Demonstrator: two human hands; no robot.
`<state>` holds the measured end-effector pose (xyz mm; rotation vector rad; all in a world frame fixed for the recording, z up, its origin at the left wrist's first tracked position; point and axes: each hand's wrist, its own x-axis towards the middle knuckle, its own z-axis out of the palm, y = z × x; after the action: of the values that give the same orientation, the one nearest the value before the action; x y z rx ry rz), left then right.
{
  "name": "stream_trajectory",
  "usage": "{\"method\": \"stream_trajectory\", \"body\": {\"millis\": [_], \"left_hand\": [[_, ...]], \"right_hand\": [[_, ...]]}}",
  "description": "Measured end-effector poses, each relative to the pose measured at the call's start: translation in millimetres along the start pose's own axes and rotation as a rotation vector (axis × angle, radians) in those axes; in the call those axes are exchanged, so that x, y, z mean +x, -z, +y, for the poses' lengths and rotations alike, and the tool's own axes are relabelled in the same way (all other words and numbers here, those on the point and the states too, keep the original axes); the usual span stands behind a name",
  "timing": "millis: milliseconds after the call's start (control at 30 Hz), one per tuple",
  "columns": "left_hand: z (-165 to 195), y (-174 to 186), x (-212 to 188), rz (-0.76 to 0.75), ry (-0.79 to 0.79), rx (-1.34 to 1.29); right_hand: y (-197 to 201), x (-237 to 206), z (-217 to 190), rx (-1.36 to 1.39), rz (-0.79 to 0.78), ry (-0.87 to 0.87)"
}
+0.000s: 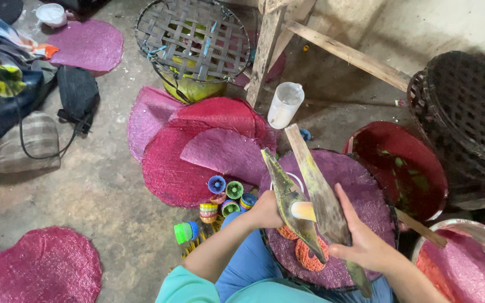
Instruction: The person sits on the floor and uses a hand-held wooden press to extrude pink dough into ring shapes onto a round tray. They load dough into the press, squeeze it out over a ring mold, set each finished ring on the tray, and repeat, accumulating a batch of rings.
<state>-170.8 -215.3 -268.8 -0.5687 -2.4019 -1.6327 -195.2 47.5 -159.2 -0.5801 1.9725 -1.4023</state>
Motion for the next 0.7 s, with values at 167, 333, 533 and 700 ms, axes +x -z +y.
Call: {"method": "stream_trajectory", "body": {"millis": [167,333,533,700], "left_hand": [[-4.9,22.6,22.5,-0.221,-0.009,-0.354],[27.0,83.7,80.7,-0.284,-0.12,-1.603],[96.5,78.0,123.5,-0.403,-0.494,-1.869],[56.6,81.7,135.9,-0.366,-0.443,-1.459]], "right_hand": [[22.4,-9.8,26.2,0.637,-0.28,-0.297],[10.0,-13.6,40.2,0.756,-0.665,-0.171],[-4.4,-10.1,42.2,1.1,-0.869,-0.077],[48.4,-5.9,47.4,0.989,-0.73,-0.131]]}}
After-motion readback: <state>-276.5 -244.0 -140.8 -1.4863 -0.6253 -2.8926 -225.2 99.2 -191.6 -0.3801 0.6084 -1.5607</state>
